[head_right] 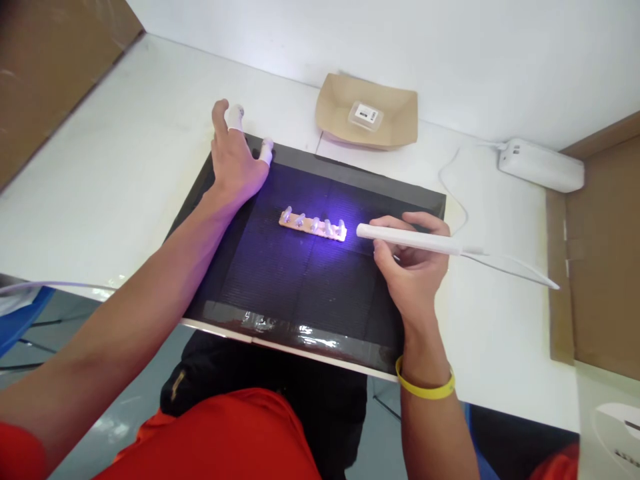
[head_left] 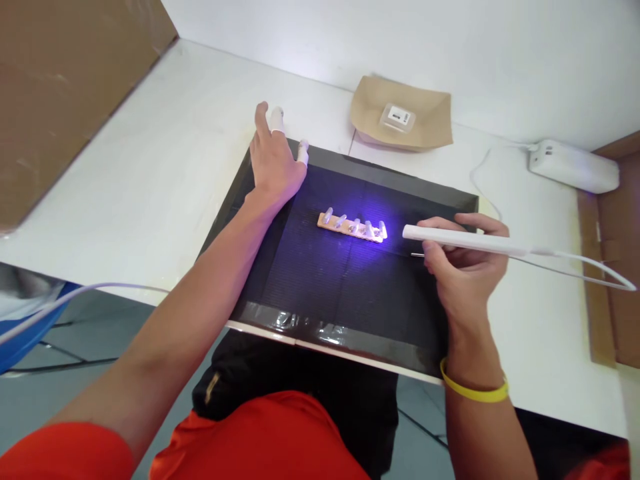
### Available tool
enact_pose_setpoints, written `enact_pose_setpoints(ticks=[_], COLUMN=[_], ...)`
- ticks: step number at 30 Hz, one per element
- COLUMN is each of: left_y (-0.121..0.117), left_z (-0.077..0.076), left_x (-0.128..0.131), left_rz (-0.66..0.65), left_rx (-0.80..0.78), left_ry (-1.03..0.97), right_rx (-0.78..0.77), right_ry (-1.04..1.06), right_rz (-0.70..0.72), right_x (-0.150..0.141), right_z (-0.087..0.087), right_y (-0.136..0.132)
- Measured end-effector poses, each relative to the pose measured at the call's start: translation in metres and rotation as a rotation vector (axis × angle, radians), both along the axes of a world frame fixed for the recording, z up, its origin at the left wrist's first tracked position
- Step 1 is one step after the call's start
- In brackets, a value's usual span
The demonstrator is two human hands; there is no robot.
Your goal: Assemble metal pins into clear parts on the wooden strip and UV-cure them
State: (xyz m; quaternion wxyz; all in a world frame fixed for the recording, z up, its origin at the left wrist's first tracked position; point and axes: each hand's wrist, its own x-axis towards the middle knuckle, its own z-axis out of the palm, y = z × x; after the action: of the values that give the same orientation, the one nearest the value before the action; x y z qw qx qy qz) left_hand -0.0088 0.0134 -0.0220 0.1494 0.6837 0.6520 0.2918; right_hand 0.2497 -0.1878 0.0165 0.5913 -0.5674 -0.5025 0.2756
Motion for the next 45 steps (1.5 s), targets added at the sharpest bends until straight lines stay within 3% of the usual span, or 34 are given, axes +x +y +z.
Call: enact_pose_setpoints(ticks=[16,34,45], left_y=[-0.01,-0.019,-0.016], left_z=[0.01,0.012,0.01], left_x=[0.006,0.005,0.008], left_rz=[0.05,0.023,0.008], left_rx=[0.042,0.126,0.205], left_ry=[-0.002,-0.068,0.093], right_rx=[0.019,0.039,0.018], right_ry=[0.065,-0.112,-0.086], right_rz=[0.01,0.02,0.022], right_x=[-0.006,-0.012,-0.011], right_z=[0.004,-0.006,-0.005], right_y=[-0.002,-0.004,-0.005])
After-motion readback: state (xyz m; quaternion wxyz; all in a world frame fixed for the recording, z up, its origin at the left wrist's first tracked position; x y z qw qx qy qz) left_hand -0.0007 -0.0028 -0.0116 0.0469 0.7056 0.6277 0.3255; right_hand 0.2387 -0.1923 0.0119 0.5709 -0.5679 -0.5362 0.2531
